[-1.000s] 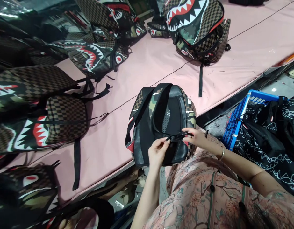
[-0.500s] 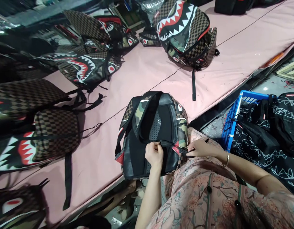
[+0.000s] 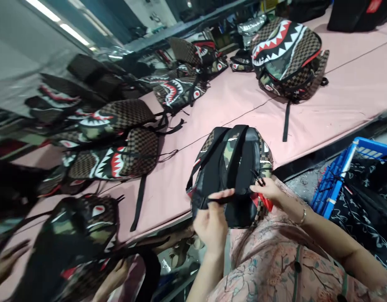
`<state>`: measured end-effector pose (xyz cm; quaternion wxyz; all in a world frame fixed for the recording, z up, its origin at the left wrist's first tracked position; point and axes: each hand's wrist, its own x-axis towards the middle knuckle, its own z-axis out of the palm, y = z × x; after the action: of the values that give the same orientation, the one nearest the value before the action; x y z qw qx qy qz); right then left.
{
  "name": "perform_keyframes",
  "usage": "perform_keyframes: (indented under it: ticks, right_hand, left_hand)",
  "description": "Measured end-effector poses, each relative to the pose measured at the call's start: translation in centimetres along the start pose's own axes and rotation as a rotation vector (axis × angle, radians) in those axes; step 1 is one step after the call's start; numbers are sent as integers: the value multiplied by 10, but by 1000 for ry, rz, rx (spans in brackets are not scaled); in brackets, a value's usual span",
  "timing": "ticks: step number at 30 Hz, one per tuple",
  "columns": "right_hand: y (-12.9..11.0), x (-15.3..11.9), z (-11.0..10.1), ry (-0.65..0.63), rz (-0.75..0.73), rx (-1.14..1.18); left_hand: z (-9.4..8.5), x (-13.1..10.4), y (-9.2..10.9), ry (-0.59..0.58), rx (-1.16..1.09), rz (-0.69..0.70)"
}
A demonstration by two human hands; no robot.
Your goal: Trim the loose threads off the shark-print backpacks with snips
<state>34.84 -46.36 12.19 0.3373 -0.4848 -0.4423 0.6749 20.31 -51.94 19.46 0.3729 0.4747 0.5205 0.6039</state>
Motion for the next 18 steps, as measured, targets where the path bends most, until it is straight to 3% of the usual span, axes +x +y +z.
perform_keyframes:
  ticks: [2, 6, 11, 18]
  right_hand:
    - [12, -7, -1, -2, -43, -138]
    - [20, -25, -9, -5, -138, -411]
    - [-10, -40, -14, 161, -355, -543]
    - [-51, -40, 11, 91, -790, -732]
  left_hand:
    - [-12, 10, 11, 187, -222, -204]
    - [-23, 17, 12, 71, -426, -479]
    - [-17, 7, 9, -58, -410, -560]
    - [-9, 1, 14, -139, -252, -545]
